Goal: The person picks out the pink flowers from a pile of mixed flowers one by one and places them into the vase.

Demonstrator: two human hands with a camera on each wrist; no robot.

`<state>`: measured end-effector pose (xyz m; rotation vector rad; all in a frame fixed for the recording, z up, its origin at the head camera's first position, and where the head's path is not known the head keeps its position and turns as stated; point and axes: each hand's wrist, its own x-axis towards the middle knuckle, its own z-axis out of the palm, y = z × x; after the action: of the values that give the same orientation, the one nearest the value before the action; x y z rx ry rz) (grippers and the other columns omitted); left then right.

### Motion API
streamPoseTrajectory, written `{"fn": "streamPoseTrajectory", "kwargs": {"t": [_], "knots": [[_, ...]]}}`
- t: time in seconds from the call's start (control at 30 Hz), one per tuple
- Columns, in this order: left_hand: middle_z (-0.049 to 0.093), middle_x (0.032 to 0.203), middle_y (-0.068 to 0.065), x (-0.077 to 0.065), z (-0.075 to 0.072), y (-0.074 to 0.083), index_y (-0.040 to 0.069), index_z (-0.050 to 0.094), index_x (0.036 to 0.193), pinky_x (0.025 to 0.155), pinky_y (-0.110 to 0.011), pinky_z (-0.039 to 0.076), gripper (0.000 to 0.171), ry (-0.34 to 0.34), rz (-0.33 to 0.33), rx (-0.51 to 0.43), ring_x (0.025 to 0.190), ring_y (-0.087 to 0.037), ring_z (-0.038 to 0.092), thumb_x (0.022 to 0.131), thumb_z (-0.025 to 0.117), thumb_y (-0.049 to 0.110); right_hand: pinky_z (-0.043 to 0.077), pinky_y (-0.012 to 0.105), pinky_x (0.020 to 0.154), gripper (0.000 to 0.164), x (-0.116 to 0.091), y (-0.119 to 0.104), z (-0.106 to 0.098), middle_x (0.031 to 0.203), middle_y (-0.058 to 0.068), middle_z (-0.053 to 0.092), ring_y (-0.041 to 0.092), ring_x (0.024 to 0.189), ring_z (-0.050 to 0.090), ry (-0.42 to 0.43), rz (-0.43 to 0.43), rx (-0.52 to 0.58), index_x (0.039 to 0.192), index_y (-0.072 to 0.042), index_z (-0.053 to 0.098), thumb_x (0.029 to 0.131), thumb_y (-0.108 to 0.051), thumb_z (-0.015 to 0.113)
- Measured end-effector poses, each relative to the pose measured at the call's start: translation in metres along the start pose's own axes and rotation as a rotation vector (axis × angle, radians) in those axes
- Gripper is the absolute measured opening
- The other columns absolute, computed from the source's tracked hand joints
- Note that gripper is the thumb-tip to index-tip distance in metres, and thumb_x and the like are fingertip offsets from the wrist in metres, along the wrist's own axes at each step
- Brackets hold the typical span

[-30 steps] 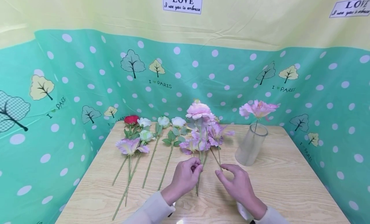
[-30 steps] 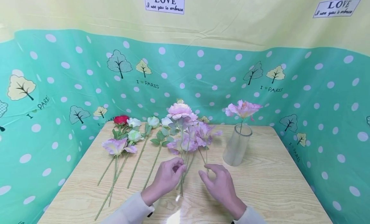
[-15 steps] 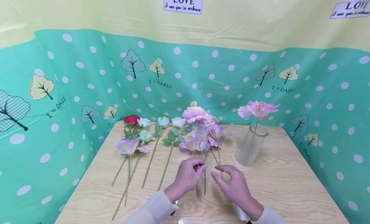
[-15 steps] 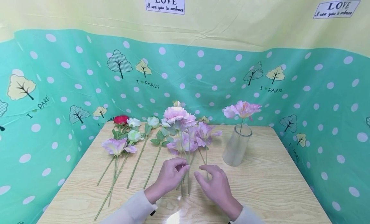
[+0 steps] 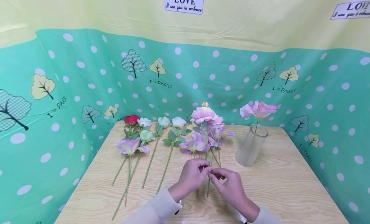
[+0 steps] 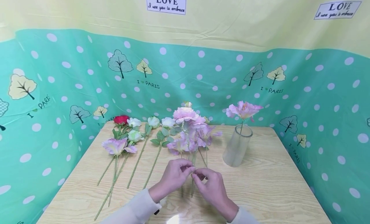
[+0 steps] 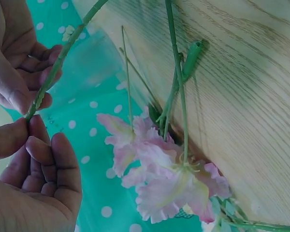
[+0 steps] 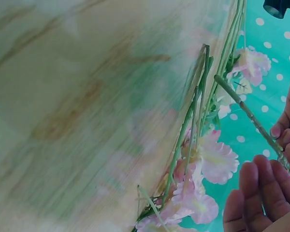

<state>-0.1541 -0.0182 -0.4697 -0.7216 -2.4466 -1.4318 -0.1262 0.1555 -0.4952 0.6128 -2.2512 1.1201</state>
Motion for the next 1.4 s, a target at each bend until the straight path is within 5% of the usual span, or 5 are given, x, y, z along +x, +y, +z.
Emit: {"fn": "streamPoseTrajectory", "kwargs": {"t": [0.3,0.63,1.4], "knots": [[0.069,0.073,0.005,0.001,0.001,0.002,0.006,0.08,0.091,0.057,-0.016,0.046,0.003,-0.019,-0.008,0.009,0.062,0.003,0.052,0.09,0.077,0.007,0.053,0.02,0.055,0.016,-0.002,-0.002,0.003,0.074,-0.007,0.073,-0.001,0.06,0.061,0.014,0.095,0.043,0.087,-0.008,0.078,0.078,0.004,0.084],[0.074,0.084,0.001,0.002,0.001,0.004,0.006,0.08,0.096,0.059,-0.013,0.045,0.008,-0.024,0.059,0.114,0.066,0.003,0.053,0.09,0.079,0.01,0.051,0.016,0.054,0.017,-0.002,-0.001,0.003,0.069,-0.007,0.071,-0.002,0.058,0.06,0.055,0.072,0.03,0.084,-0.006,0.077,0.078,0.009,0.082],[0.068,0.09,0.009,-0.02,-0.024,-0.026,0.013,0.078,0.104,0.066,-0.023,0.048,0.018,-0.026,-0.101,0.189,0.078,-0.011,0.06,0.092,0.079,0.025,0.052,0.015,0.057,0.019,0.032,0.007,-0.038,0.072,0.0,0.074,0.009,0.058,0.065,0.252,-0.046,-0.084,0.085,-0.003,0.075,0.075,0.012,0.082]]}}
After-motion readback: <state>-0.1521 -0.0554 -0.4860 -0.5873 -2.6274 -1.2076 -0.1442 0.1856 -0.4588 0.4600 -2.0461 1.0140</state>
